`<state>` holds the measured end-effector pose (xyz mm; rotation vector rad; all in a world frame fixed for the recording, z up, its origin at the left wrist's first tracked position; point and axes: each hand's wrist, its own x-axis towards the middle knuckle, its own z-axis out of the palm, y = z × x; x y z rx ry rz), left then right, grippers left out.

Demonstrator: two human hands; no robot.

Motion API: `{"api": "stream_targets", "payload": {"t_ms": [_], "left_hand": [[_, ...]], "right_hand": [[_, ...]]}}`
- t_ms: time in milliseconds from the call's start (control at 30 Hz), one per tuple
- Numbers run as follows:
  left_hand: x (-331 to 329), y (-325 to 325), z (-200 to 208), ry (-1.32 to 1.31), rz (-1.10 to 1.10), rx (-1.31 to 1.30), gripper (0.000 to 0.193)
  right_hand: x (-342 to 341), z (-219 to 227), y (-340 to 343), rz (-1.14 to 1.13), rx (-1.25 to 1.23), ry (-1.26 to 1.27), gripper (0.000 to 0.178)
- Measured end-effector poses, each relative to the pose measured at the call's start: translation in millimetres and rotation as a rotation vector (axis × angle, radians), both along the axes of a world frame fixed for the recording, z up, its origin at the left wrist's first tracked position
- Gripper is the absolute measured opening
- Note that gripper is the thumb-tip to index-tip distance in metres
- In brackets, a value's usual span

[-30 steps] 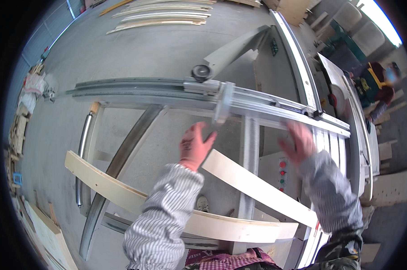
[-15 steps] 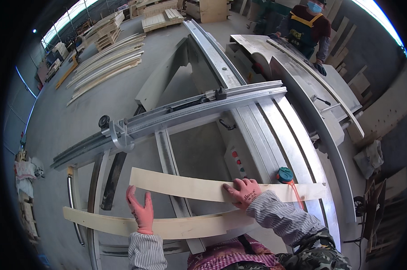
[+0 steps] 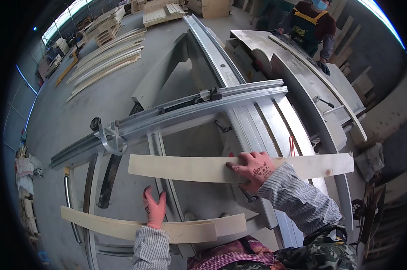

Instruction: The person repeatedly measures wooden planks with a tape measure and adjusts the fence on a table saw. They handle several planks one at a time, measuring each and repositioning the saw fence before moving to the next piece.

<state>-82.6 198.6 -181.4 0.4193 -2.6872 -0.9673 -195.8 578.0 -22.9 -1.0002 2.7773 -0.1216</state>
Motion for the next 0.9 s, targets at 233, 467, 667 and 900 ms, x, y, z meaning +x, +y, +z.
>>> {"api": "stream_targets", "payload": {"t_ms": [233,467,667,900], "left_hand": [[-61.7,-2.0,-49.7,-0.105,0.273,0.29,0.065],[-81.3,12.6,-44.8,-0.265,0.394,0.152,0.067],[-79.3,17.8,-25.3,-0.356,0.402,0.175,0.067],[-78.0,12.2,-33.4,-0.259,0.398,0.135,0.053]], "right_hand": [[-97.5,-44.5,9.3,0.026,0.06,0.075,0.075],[-169.3,-103.2,-19.3,0.03,0.111,0.037,0.08],[-191.9,-129.0,-44.4,0.094,0.007,0.058,0.078],[-219.3,-163.2,-60.4,0.16,0.041,0.136,0.063]]}}
